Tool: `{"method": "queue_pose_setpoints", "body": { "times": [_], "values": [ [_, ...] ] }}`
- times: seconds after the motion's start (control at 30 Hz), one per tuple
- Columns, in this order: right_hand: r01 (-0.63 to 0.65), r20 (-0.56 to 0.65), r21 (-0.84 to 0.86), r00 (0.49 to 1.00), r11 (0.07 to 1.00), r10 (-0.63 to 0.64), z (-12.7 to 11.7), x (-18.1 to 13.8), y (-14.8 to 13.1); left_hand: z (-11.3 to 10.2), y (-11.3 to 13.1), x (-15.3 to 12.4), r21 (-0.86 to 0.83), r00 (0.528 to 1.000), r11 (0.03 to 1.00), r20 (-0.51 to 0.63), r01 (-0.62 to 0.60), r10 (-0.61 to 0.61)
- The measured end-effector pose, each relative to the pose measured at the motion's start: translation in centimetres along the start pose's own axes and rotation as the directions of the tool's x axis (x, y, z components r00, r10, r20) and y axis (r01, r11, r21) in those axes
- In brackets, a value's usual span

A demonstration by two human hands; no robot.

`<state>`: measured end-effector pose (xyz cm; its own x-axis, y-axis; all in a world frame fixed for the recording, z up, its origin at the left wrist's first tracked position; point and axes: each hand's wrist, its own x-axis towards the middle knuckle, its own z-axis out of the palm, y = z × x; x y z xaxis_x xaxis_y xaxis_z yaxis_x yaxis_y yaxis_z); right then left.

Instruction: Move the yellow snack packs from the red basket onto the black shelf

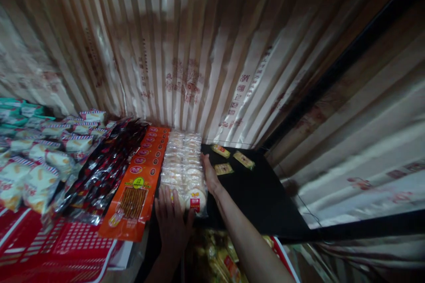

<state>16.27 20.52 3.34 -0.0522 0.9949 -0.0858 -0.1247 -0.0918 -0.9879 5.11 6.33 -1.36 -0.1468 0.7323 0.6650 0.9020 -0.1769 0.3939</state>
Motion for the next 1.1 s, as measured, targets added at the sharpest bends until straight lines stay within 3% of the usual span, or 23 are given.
{"method": "queue_pose_setpoints", "body": {
  "times": [0.13,0.23,0.33,0.43,0.5,0.6,0.7,0.8,0.9,1.0,1.1],
  "values": [
    [-0.043,-0.128,-0.012,0.991,0.999,0.041,-1.2,1.7,0.0,-0.1,-0.1,-0.1,0.012,1.000,1.000,0.005,-0.020,0.020],
    [-0.009,-0.166,-0.111,0.986,0.994,-0.010,-1.8,3.4,-0.4,0.1,-0.3,-0.2,0.009,1.000,1.000,0.007,-0.021,0.021],
    [0.020,-0.092,-0.131,0.995,0.991,-0.033,-1.4,4.5,-1.0,0.5,-0.5,-0.5,0.010,1.000,0.999,0.003,-0.030,0.030],
    [-0.026,0.036,0.007,0.999,1.000,0.026,-0.9,5.0,-1.4,0.6,-0.6,-0.6,0.031,0.999,0.999,0.004,-0.042,0.042],
    [-0.049,0.052,0.087,0.998,0.995,0.044,-1.0,5.0,-1.5,0.4,-0.5,-0.5,0.050,0.999,0.997,0.015,-0.050,0.049],
    [-0.005,-0.109,0.115,0.994,0.993,0.018,-2.0,4.1,-1.4,0.0,-0.3,-0.1,0.060,0.999,0.997,0.021,-0.046,0.045],
    [0.079,-0.253,0.097,0.966,0.992,-0.052,-2.9,1.1,-0.5,-0.1,-0.1,0.1,0.035,0.999,0.999,-0.012,-0.035,0.035],
    [0.164,-0.294,-0.066,0.939,0.984,-0.176,-2.6,-3.9,1.1,0.1,-0.3,-0.1,0.026,0.999,0.999,-0.026,-0.033,0.033],
    [0.104,-0.333,-0.369,0.913,0.924,-0.236,-1.1,-9.1,2.7,0.2,-0.6,-0.4,0.011,1.000,1.000,0.012,-0.024,0.024],
    [0.123,-0.292,-0.635,0.876,0.762,-0.384,0.4,-12.2,4.1,0.0,-0.8,-0.5,-0.071,0.999,0.997,0.043,0.007,-0.004],
    [0.202,-0.140,-0.812,0.843,0.547,-0.519,1.6,-13.2,5.3,-0.4,-1.2,-0.6,-0.225,0.997,0.973,0.056,0.055,-0.044]
  ]
}}
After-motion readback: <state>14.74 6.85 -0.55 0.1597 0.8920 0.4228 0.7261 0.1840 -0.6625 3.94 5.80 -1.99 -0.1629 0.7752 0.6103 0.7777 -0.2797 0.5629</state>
